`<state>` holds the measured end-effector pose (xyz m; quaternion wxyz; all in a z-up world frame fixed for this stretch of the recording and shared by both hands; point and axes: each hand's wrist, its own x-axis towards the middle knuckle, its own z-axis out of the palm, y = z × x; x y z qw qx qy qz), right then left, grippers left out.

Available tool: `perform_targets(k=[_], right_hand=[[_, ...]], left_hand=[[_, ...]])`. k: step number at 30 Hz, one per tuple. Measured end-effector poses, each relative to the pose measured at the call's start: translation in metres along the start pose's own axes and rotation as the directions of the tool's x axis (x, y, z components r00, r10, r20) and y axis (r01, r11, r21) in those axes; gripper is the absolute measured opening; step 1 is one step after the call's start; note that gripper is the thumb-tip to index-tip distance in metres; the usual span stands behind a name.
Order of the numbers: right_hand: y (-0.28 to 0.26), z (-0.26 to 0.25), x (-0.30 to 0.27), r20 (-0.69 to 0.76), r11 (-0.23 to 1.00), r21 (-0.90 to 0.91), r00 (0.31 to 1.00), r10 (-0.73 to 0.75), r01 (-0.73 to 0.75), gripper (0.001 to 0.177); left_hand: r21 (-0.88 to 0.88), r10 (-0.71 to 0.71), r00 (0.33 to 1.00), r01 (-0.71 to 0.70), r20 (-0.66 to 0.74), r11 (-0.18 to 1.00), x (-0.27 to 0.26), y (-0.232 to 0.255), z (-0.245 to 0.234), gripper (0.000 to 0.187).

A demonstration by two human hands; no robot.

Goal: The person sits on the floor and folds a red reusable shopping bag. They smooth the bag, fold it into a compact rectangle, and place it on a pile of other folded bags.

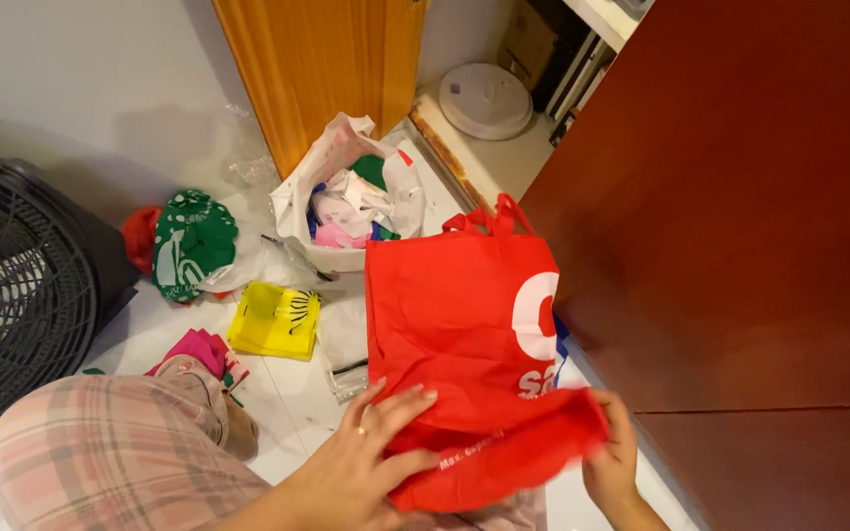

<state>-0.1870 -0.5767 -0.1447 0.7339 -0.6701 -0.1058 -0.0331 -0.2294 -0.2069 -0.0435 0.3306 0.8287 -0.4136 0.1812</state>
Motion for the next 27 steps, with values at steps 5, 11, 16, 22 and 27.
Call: perform_targets(k=[5, 11, 16, 22, 27], right_hand=[[-0.066, 0.002, 0.012, 0.580, 0.802, -0.297, 0.765, -0.279, 0.518, 0.033], [0.019, -0.036, -0.017, 0.107, 0.915, -0.198, 0.920, 0.376, -0.351, 0.029], [0.030, -0.016, -0.027, -0.248, 0.863, -0.270, 0.896, 0.368, -0.428, 0.030], [0.003, 0.011, -0.006, -0.128, 0.713, -0.693, 0.991, 0.026, -0.108, 0.035], [-0.013, 0.027, -0.007, -0.282, 0.688, -0.690, 0.959, 0.030, -0.224, 0.031]], left_hand=[[-0.193, 0.045, 0.979, -0.006, 0.198, 0.981, -0.023, -0.020, 0.005, 0.036], [-0.387, -0.782, 0.524, 0.834, 0.338, 0.393, -0.015, -0.021, 0.050, 0.038], [-0.687, -0.785, 0.606, 0.624, 0.124, 0.373, -0.012, -0.023, 0.061, 0.031], [-0.316, -0.775, 0.582, 0.804, 0.246, 0.504, -0.044, -0.037, 0.080, 0.035], [-0.386, -0.891, 0.438, 0.848, 0.123, 0.364, -0.029, -0.013, 0.058, 0.031]])
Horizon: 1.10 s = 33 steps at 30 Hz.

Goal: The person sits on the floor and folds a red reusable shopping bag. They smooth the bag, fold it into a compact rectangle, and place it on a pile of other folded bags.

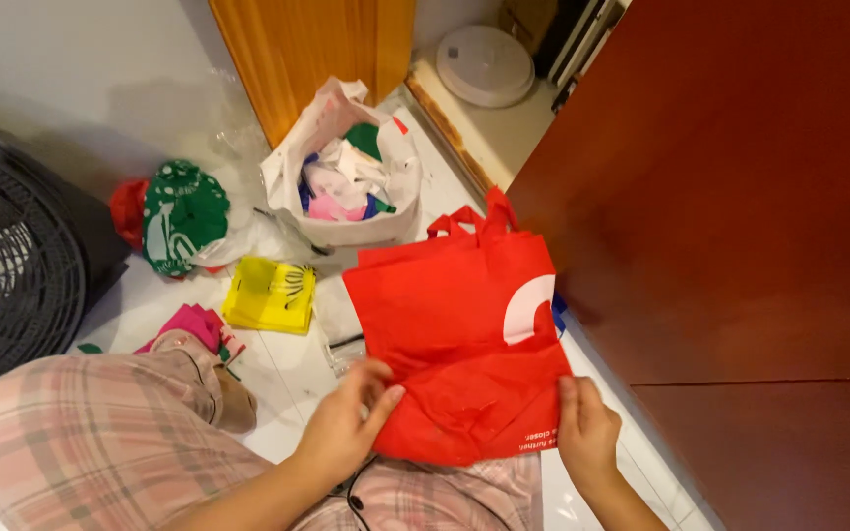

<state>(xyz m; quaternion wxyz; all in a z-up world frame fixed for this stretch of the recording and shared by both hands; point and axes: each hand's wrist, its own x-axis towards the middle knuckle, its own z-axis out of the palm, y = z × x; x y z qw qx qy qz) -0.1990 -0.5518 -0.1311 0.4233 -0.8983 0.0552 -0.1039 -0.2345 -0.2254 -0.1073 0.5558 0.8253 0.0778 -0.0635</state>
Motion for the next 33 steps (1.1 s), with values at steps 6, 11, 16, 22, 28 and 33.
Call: perform_targets(k=[6, 11, 16, 22, 28, 33], right_hand=[[-0.021, 0.009, 0.006, -0.146, 0.997, 0.081, 0.989, -0.004, 0.016, 0.041], [-0.036, 0.016, 0.019, -0.088, 0.997, 0.070, 0.996, 0.020, -0.014, 0.045], [-0.037, 0.013, 0.031, -0.025, 0.998, -0.052, 1.000, 0.017, -0.018, 0.046], [-0.040, 0.016, 0.029, -0.056, 0.991, -0.133, 0.998, -0.033, 0.025, 0.044], [-0.048, 0.018, 0.020, -0.080, 0.994, -0.107, 0.997, -0.018, 0.009, 0.038], [-0.044, 0.023, 0.022, -0.021, 0.972, -0.224, 0.998, 0.062, -0.066, 0.038]], left_hand=[[0.245, 0.510, 0.834, -0.460, -0.212, 0.853, -0.007, 0.023, -0.021, 0.035], [0.214, 0.430, 0.875, -0.386, -0.224, 0.897, 0.001, 0.029, -0.027, 0.020], [0.226, 0.506, 0.863, -0.496, 0.017, 0.838, 0.014, 0.015, -0.045, 0.020], [0.345, 0.477, 0.879, -0.449, 0.003, 0.824, 0.020, 0.017, -0.045, 0.018], [0.526, 0.702, 0.712, -0.607, 0.025, 0.597, -0.004, 0.029, -0.026, 0.026], [0.619, 0.781, 0.444, -0.780, 0.439, 0.096, -0.001, 0.032, -0.008, 0.065]])
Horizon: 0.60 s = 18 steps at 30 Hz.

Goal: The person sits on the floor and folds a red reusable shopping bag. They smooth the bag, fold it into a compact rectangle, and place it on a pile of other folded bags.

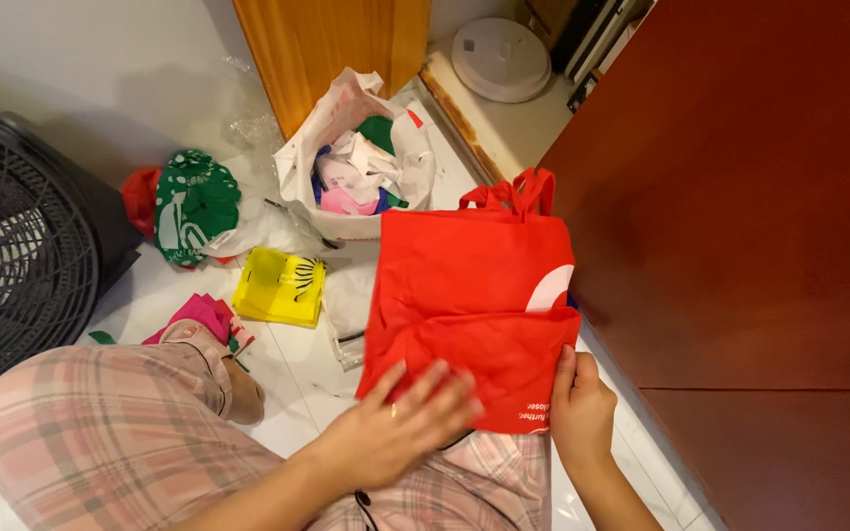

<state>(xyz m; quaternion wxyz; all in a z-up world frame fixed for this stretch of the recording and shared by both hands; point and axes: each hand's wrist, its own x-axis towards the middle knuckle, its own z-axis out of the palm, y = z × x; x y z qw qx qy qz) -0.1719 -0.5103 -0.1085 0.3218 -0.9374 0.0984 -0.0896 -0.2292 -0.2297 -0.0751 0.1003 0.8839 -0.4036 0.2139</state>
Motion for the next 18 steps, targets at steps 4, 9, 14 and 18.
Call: perform_targets(k=[4, 9, 14, 18], right_hand=[[0.005, -0.010, 0.004, -0.122, 0.964, -0.063, 0.957, -0.264, 0.258, 0.024], [0.026, -0.047, 0.033, 0.254, 0.531, -0.251, 0.584, -0.771, 0.810, 0.080], [0.040, -0.052, 0.041, 0.236, 0.536, 0.114, 0.501, -0.832, 0.837, 0.067], [0.055, -0.058, 0.046, 0.126, 0.537, 0.513, 0.561, -0.818, 0.669, 0.047]], left_hand=[[0.048, -0.009, 0.991, 0.002, 0.135, 0.999, -0.001, -0.018, 0.007, 0.071], [0.128, -0.037, 0.998, 0.031, 0.044, 0.991, -0.001, -0.037, 0.017, 0.072], [-0.099, 0.156, 0.988, -0.156, -0.012, 0.983, -0.029, -0.053, 0.002, 0.056], [-0.494, -0.148, 0.979, 0.062, -0.138, 0.867, -0.031, -0.072, -0.017, 0.057]])
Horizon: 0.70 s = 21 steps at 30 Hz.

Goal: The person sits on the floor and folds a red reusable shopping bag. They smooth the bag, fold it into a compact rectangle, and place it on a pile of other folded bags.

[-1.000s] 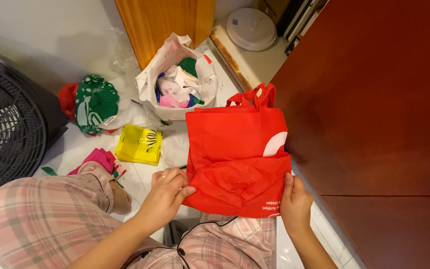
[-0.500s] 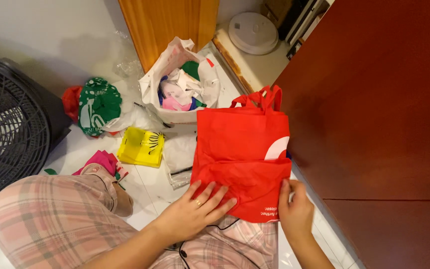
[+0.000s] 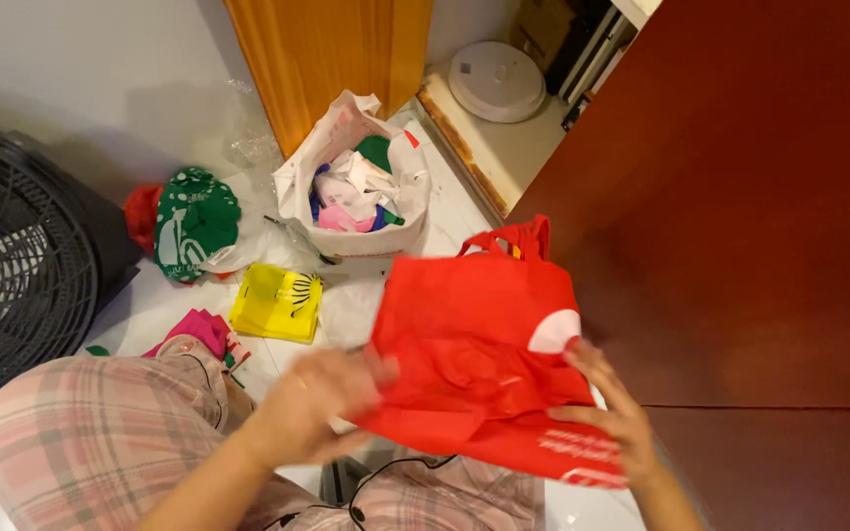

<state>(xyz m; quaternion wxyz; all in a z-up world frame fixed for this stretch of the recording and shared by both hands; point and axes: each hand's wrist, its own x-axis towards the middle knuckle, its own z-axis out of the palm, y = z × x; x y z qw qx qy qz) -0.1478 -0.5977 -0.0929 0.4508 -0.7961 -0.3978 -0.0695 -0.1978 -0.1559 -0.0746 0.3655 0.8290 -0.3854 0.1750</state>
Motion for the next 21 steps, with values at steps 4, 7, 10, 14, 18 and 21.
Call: perform_targets(k=[4, 7, 10, 14, 18, 21], right_hand=[[0.008, 0.014, -0.008, -0.042, 0.977, 0.162, 0.988, 0.146, -0.137, 0.032], [0.010, 0.028, -0.008, -0.127, 0.830, 0.483, 0.915, 0.383, -0.280, 0.033], [0.006, 0.030, -0.009, -0.115, 0.939, 0.234, 0.952, 0.284, -0.252, 0.026], [-0.002, 0.054, 0.010, -0.470, 0.879, 0.324, 0.746, 0.471, -0.351, 0.021], [-0.001, 0.066, 0.052, -0.663, 0.826, 0.066, 0.595, 0.455, -0.559, 0.024], [0.008, 0.036, 0.063, -0.715, 0.691, -0.110, 0.539, 0.445, -0.715, 0.039]], left_hand=[[0.009, -0.083, 0.994, 0.084, -0.073, 0.996, 0.025, -0.003, 0.006, 0.073], [-0.102, -0.117, 0.993, 0.117, 0.011, 0.988, 0.033, -0.004, 0.017, 0.058], [-0.290, -0.159, 0.987, 0.143, -0.030, 0.946, 0.028, -0.007, 0.022, 0.035], [-0.720, -0.672, 0.740, 0.473, 0.012, 0.509, 0.031, -0.001, 0.037, 0.032], [-0.605, -0.838, 0.495, 0.601, -0.232, 0.522, 0.043, -0.012, 0.060, 0.028], [-0.359, -0.844, 0.359, 0.785, -0.399, 0.504, 0.034, -0.047, 0.047, 0.035]])
